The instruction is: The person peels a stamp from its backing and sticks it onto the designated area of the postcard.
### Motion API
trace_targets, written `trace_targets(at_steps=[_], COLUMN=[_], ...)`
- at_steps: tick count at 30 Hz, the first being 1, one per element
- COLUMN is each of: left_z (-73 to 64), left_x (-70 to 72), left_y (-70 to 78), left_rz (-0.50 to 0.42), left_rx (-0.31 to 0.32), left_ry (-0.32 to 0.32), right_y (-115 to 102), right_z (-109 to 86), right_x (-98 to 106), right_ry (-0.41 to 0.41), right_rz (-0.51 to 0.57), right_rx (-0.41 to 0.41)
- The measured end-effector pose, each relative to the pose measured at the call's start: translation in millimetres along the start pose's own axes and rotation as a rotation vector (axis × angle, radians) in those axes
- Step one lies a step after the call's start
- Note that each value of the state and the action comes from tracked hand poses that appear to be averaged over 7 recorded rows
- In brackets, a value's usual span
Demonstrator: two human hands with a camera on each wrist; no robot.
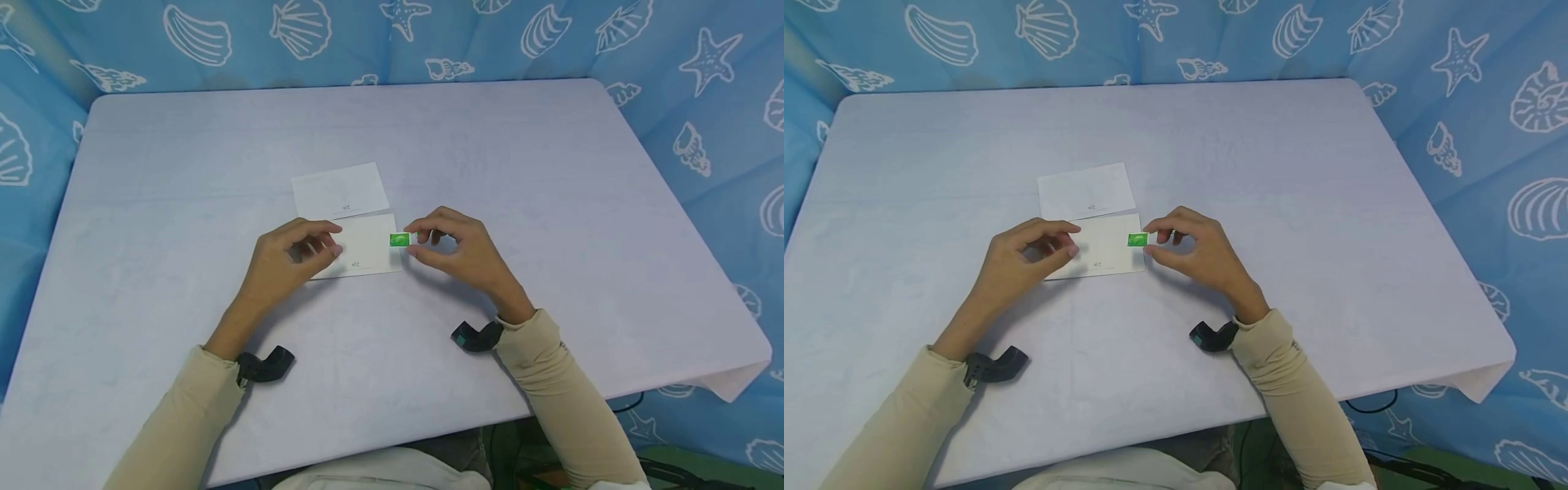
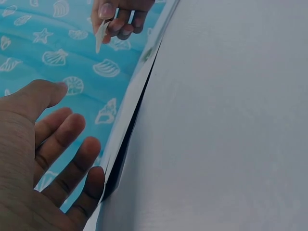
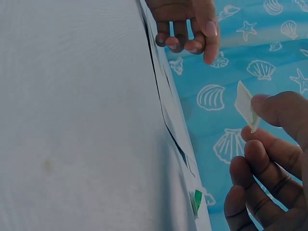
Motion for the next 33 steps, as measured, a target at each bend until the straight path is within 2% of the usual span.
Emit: trace_targets(at_steps=[6,16,28,33], left_z=[-0.1,-0.4,-0.6,-0.9], left_x=[-3.4,-8.7,-11.8,-12.9], left_y=[1.7,4.3,5.2,4.3], left_rz=[-0.017,-0.038,-0.027,-0.015], left_rx=[-0.015,0.026,-0.021,-0.025], left_ry=[-0.014,-0.037,-0.061,-0.066], right_y=[-2.8,-13.1,-27.4,-25.0], right_z=[0.1,2.8,8.8,11.2], right_x=[-3.0,-13.0,-26.6,-38.9], right_ry=[-0.008,-0.037,-0.04,-0.041], right_rz=[-0.003,0.005,0.023,-0.004], right_rx=[-0.016,-0.002,0.026,0.042])
Point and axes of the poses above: each hand's wrist, its own z-axis towards the middle knuckle, its own x-axis out of the back of the hand, y = z × x, the point moved 3 cm from there along z, towards the middle knuckle, and after that the axes turned 14 degrees about -z, right-handed, at the moved point
